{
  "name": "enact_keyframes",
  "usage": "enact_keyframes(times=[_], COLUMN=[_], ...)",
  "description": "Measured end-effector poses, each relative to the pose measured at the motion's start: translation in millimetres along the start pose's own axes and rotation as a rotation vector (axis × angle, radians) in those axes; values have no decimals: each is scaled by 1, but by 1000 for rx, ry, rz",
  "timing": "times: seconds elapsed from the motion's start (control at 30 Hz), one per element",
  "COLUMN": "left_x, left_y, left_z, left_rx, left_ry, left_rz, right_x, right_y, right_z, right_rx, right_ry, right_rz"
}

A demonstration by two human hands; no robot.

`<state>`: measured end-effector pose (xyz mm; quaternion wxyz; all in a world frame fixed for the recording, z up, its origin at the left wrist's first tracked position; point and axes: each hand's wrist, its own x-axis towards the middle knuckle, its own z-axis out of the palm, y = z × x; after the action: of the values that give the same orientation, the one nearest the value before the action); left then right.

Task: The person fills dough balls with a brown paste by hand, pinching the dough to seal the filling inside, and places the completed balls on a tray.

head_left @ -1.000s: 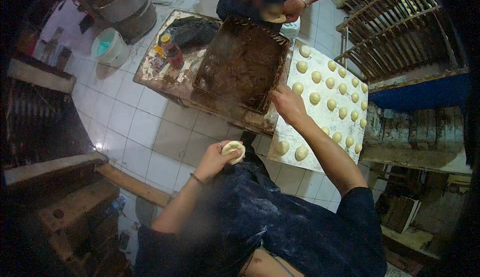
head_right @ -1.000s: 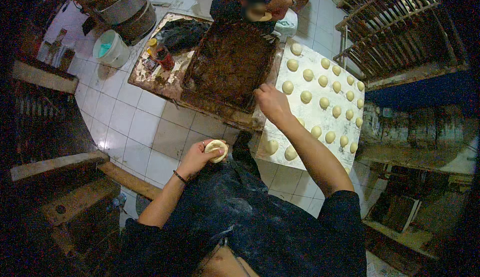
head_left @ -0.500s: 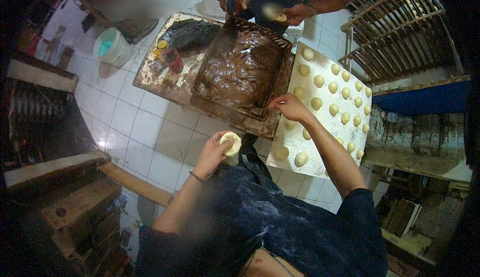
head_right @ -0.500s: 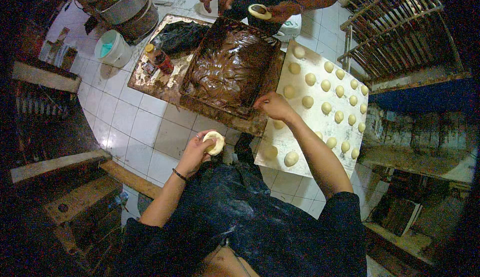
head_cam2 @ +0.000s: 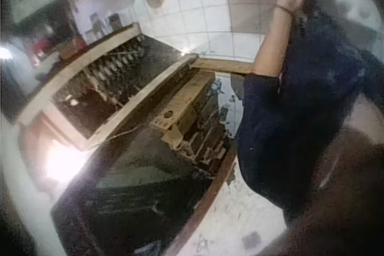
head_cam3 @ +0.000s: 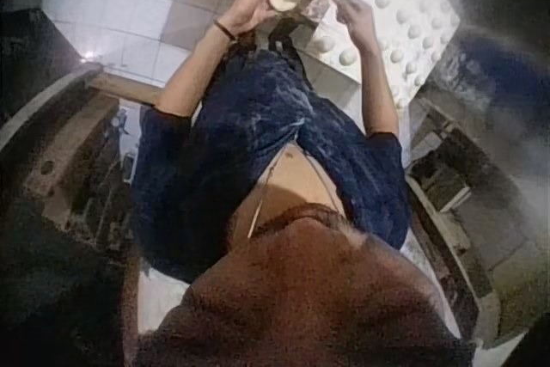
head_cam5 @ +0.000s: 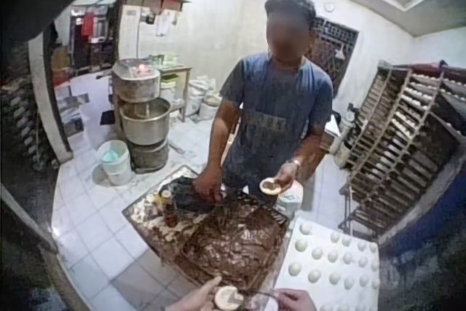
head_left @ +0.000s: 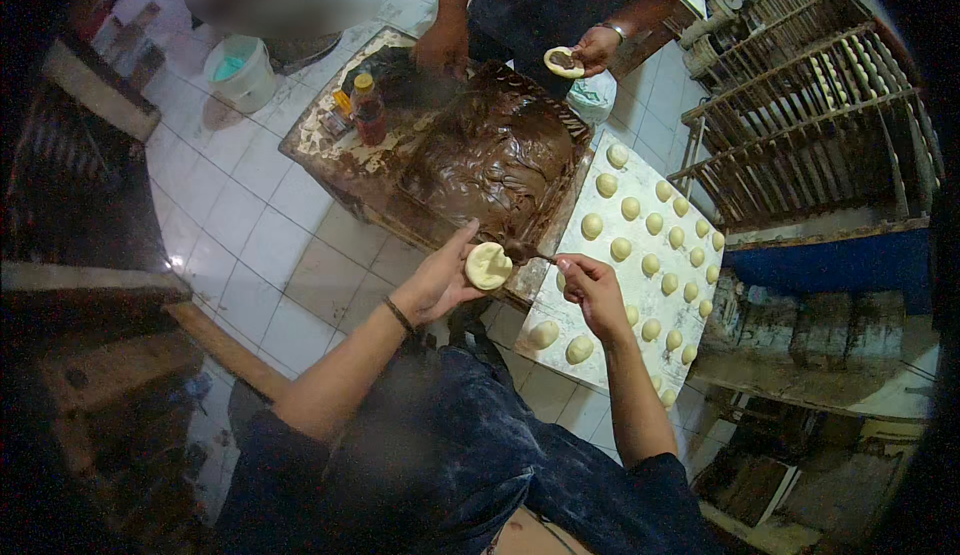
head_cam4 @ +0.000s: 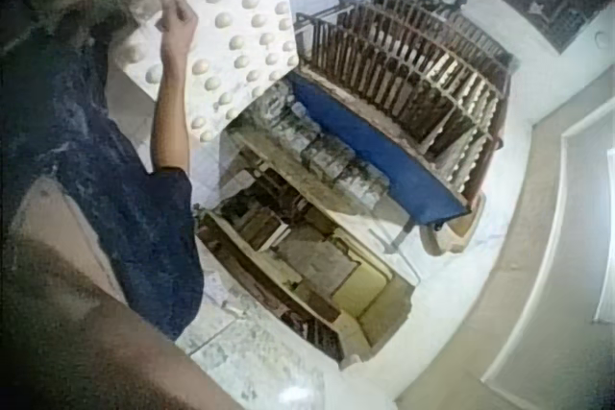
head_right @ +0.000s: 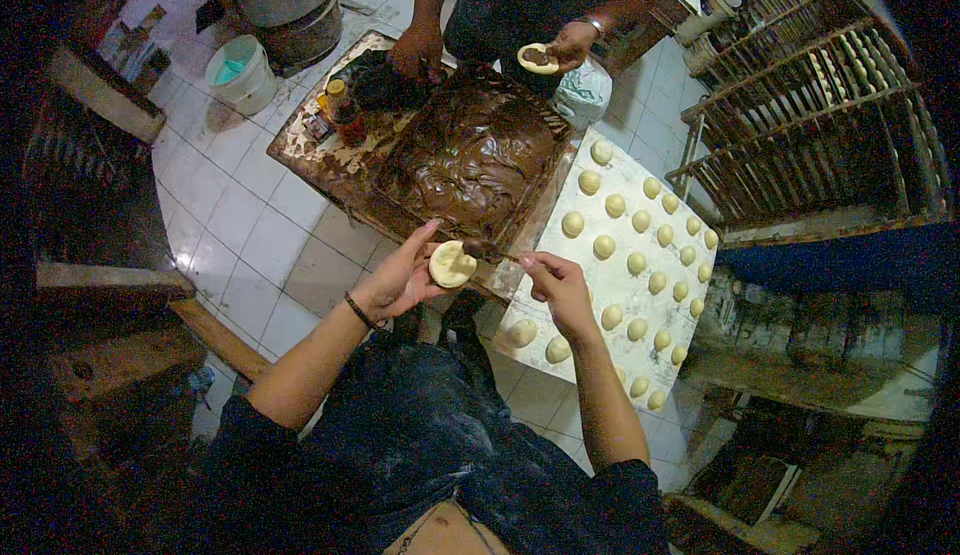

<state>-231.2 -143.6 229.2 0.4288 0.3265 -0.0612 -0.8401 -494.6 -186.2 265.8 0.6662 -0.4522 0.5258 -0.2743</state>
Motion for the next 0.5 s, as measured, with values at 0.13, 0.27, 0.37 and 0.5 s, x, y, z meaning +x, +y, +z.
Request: enact_keyframes(times=[0.13,0.27,0.37,0.5], left_x=[-8,-12,-13,-20], left_y=[5,0,-8,-8], left_z=[5,-2,-22,-31], left_rx=[-30,6,-22,8], left_ry=[-139,-91,-134,15], left_rz=[-153,-165,-179,0], right_x=[-25,-35,-38,-30], right_y=[10,22,25,17], right_z=[29,28,21,12], right_rx=[-539,-747,-852,-846], right_ry=[157,155,127,224], right_rz=[-476,-724,-791,-796])
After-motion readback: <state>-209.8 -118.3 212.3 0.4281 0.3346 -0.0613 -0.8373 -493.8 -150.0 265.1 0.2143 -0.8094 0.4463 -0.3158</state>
